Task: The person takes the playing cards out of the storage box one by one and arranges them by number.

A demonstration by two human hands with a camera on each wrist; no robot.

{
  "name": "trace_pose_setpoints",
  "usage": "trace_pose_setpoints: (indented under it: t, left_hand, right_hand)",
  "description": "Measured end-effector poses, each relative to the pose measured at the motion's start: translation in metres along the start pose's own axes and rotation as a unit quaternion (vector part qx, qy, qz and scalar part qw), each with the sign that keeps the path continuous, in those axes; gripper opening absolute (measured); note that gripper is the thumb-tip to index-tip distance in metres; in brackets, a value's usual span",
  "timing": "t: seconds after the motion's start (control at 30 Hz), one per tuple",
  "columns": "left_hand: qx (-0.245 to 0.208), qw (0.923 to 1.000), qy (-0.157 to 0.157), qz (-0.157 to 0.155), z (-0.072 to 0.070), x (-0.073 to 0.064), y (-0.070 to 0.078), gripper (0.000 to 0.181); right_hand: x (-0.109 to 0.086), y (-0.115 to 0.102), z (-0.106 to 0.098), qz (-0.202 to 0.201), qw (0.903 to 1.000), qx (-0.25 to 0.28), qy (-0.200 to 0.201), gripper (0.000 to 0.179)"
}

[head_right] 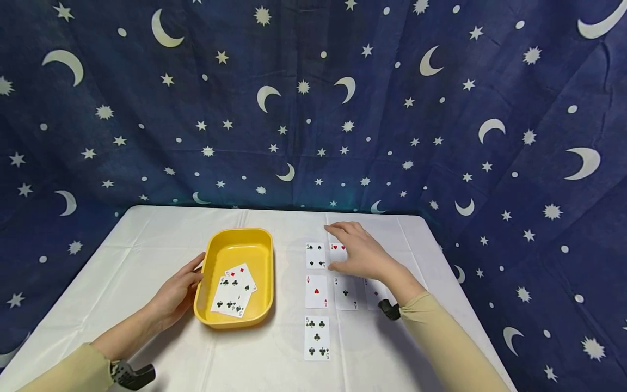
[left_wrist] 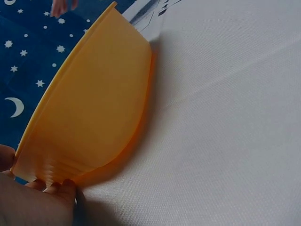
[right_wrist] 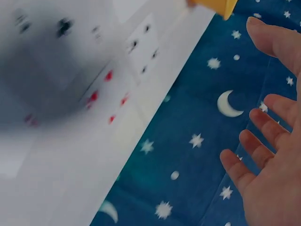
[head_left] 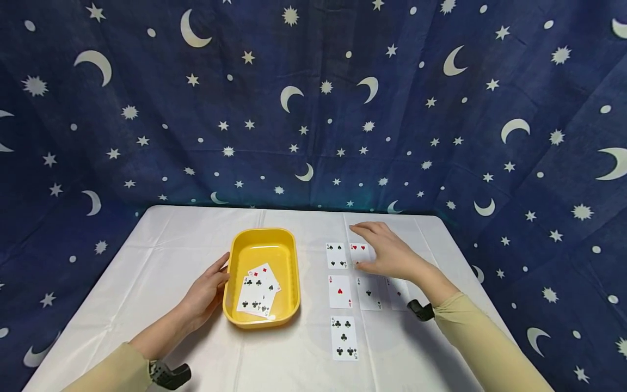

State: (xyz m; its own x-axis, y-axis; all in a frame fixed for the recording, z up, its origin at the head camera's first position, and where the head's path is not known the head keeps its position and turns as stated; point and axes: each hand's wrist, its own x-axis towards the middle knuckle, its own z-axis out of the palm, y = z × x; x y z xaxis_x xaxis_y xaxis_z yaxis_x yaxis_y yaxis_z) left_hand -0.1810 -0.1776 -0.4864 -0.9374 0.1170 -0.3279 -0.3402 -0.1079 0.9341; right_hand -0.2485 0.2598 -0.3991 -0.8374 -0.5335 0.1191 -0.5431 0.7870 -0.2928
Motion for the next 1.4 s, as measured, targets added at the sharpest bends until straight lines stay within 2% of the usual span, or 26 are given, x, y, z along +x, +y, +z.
trace_pose_setpoints:
  t: [0.17, 0.3, 0.47, 0.67, 0.9, 1.07, 1.27, 1.4]
  left_hand:
    - [0.000, 1.0000, -0.004, 0.002, 0.000, -0.002, 0.001, 0.070]
    - [0.000, 1.0000, -0.004, 0.000, -0.001, -0.001, 0.002, 0.069]
    - [-0.004, 1.0000, -0.004, 0.001, 0.000, 0.001, 0.001, 0.069]
    - [-0.010, 0.9999, -0.003, 0.003, 0.000, 0.003, 0.000, 0.070]
    - [-0.013, 0.9999, -0.008, 0.006, 0.001, 0.003, 0.000, 0.069]
    - [-0.012, 0.9999, -0.007, 0.005, 0.001, 0.003, -0.001, 0.069]
    - [-0.008, 0.9999, -0.008, 0.003, -0.001, 0.002, -0.001, 0.069]
    - [-0.011, 0.9998, -0.012, 0.008, -0.001, 0.001, 0.000, 0.069]
  right_hand:
    - [0.026, -0.024, 0.007, -0.024, 0.9995, -0.010, 0.015, 0.091]
    - [0.046, -0.054, 0.015, -0.042, 0.9987, -0.028, 0.008, 0.092]
    - [0.068, -0.097, 0.034, -0.063, 0.9961, -0.056, -0.027, 0.094]
    - [0.088, -0.135, 0.059, -0.102, 0.9852, -0.107, -0.086, 0.096]
    - [0.102, -0.155, 0.090, -0.110, 0.9748, -0.137, -0.137, 0.096]
    - [0.106, -0.165, 0.113, -0.110, 0.9633, -0.173, -0.174, 0.094]
    - [0.107, -0.174, 0.128, -0.105, 0.9565, -0.200, -0.184, 0.081]
    - [0.108, -0.176, 0.133, -0.105, 0.9527, -0.216, -0.186, 0.081]
